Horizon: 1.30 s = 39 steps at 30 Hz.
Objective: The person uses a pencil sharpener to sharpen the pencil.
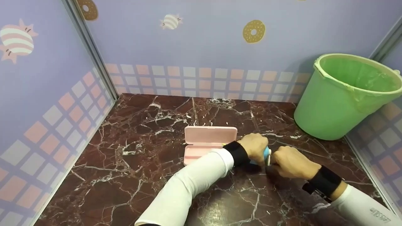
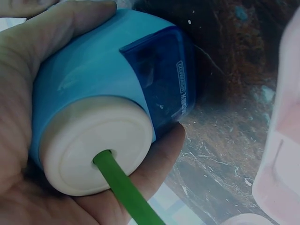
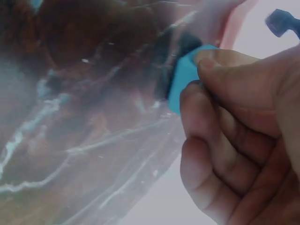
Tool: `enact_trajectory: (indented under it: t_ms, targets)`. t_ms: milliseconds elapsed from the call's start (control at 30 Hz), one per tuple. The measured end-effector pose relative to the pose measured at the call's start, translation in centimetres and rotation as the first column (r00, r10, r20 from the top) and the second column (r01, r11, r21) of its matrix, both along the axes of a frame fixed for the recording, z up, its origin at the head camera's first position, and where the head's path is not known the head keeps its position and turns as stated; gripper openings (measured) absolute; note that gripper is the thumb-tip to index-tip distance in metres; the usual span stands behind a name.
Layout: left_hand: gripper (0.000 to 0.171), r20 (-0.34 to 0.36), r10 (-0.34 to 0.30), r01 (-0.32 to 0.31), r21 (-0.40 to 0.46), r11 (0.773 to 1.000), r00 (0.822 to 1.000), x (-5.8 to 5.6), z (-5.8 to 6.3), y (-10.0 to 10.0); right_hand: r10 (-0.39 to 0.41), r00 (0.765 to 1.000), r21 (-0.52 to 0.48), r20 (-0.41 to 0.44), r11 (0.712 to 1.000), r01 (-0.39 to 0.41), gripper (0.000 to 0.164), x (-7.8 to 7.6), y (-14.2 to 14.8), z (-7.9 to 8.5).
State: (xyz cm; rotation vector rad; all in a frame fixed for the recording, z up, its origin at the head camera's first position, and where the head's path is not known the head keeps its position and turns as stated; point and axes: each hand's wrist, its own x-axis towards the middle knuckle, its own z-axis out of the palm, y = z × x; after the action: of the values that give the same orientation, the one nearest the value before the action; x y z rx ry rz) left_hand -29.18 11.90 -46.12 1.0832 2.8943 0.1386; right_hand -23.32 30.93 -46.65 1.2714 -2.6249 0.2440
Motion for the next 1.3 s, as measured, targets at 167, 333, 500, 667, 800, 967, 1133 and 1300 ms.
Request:
enact_trajectory:
  t_ms: [167,333,500,667,800,967,1133,1300]
  targets:
    - [0.034,0.000,0.013,-0.013,-0.013,1.000,1.000,-0.1,0.2,0.1,-0.010,1.000,0.022,-0.008,1.000,0.010,0.040,0.3,-0.3,0.8]
    - [0.038,0.021,0.013,-0.013,-0.008,1.000,1.000,0.0,0.1,0.1,-0.007,1.000,0.018,-0.027,1.000,0.007,0.039,0.5,-0.3,1.3]
    - [0.040,0.014,0.016,-0.016,-0.003,1.000,1.000,0.0,0.1,0.0,-0.023,1.000,0.047,-0.019,0.999,0.024,0.040,0.5,-0.3,2.1]
    - [0.041,0.037,0.028,-0.028,0.001,1.000,0.999,-0.1,0.2,0.1,-0.030,0.999,0.065,-0.036,0.997,0.032,0.041,0.5,-0.1,2.9]
    - [0.041,0.069,0.041,-0.042,0.006,0.999,0.997,-0.2,0.4,0.2,-0.013,0.998,0.068,-0.062,0.998,0.018,0.043,0.3,-0.1,3.4]
    - [0.044,0.080,0.042,-0.042,0.004,0.999,0.996,-0.2,0.5,0.2,-0.014,0.996,0.072,-0.091,0.997,0.020,0.042,-0.1,0.0,4.3]
    - [0.044,0.054,0.012,-0.013,0.002,1.000,0.998,-0.2,0.6,0.0,-0.069,0.996,0.069,-0.053,0.995,0.073,0.043,-0.8,0.3,5.2]
    - [0.041,0.030,-0.014,0.014,-0.001,1.000,0.999,0.0,0.4,-0.1,-0.131,0.991,0.027,0.022,0.991,0.131,0.031,-2.2,0.8,5.8]
